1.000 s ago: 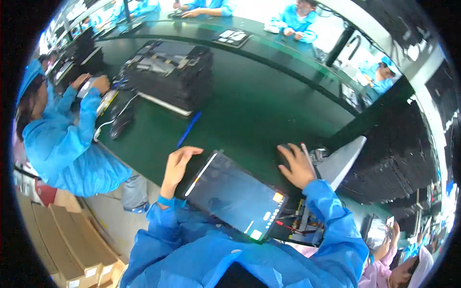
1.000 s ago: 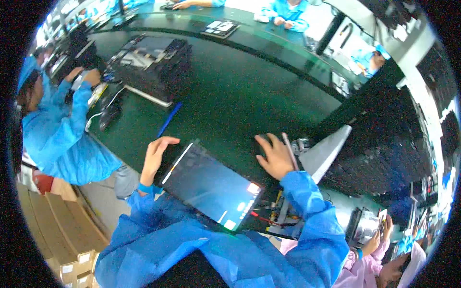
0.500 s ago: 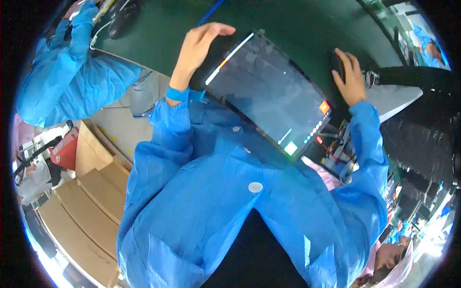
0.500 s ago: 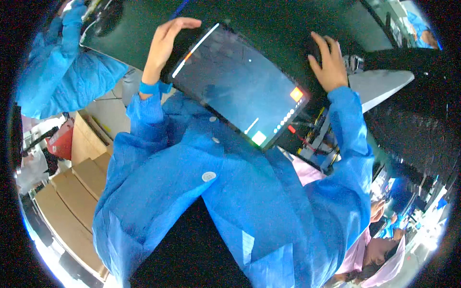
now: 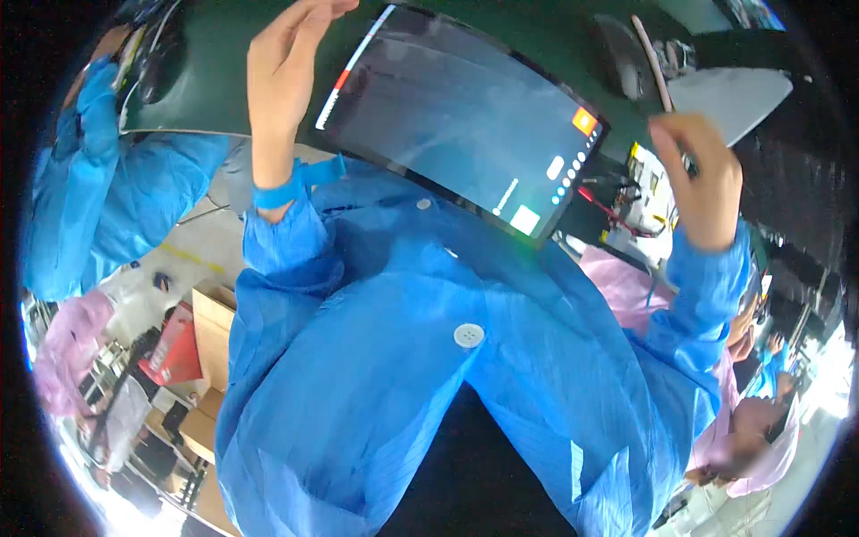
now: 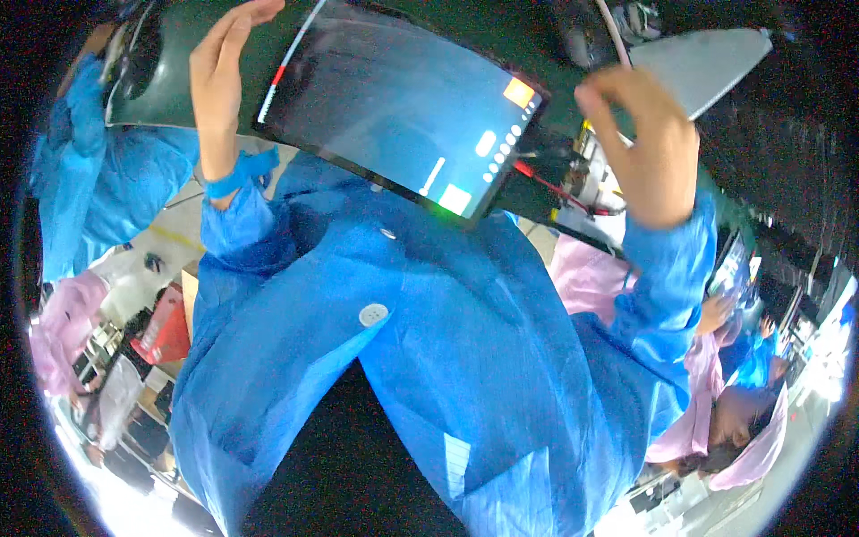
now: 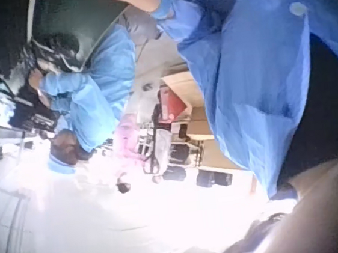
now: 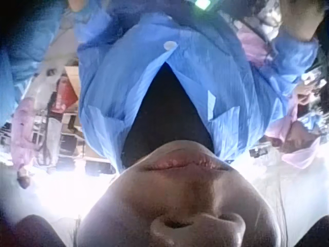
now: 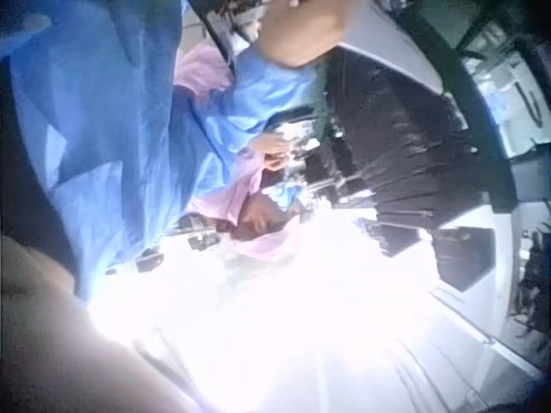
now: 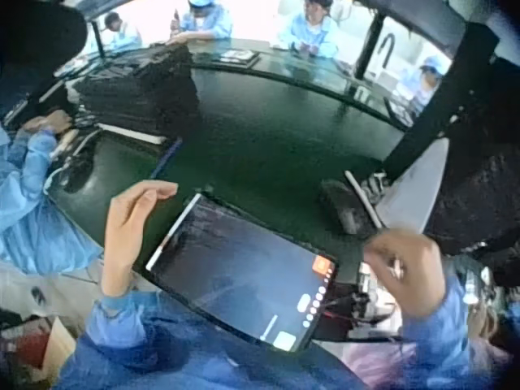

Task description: The person tests tablet displays by taking assemblies from a stack, connecting ribbon cables to a test board, tapping and swiping the touchscreens, and disconnecting the cables.

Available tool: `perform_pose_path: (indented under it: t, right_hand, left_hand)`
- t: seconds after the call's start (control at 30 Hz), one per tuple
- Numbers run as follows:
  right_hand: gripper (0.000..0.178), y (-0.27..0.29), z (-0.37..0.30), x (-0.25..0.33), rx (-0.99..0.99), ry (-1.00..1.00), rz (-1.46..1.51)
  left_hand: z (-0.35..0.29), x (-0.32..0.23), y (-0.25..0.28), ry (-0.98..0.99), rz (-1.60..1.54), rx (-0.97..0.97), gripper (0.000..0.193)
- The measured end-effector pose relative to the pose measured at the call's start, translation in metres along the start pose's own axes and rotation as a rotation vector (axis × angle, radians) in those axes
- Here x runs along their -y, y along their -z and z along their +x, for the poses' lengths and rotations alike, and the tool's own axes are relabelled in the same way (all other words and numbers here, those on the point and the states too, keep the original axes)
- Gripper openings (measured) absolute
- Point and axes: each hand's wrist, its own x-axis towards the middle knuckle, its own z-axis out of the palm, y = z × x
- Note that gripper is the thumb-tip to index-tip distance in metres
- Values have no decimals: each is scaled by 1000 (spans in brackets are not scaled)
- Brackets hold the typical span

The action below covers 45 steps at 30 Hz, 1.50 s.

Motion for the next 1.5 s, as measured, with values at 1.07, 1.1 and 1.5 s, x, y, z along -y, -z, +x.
perform_pose_path:
  t: [1.07, 1.1, 1.5]
  right_hand:
    - [16, -51, -84, -23, 156, 206, -27]
    - [15, -53, -84, -23, 147, 209, -39]
    - [18, -10, -89, -21, 46, 122, 231]
  left_hand:
    - [-51, -44, -173, -550, 594, 643, 58]
    - [-51, -44, -173, -560, 581, 630, 58]
    - [-36, -15, -159, -994, 150, 269, 50]
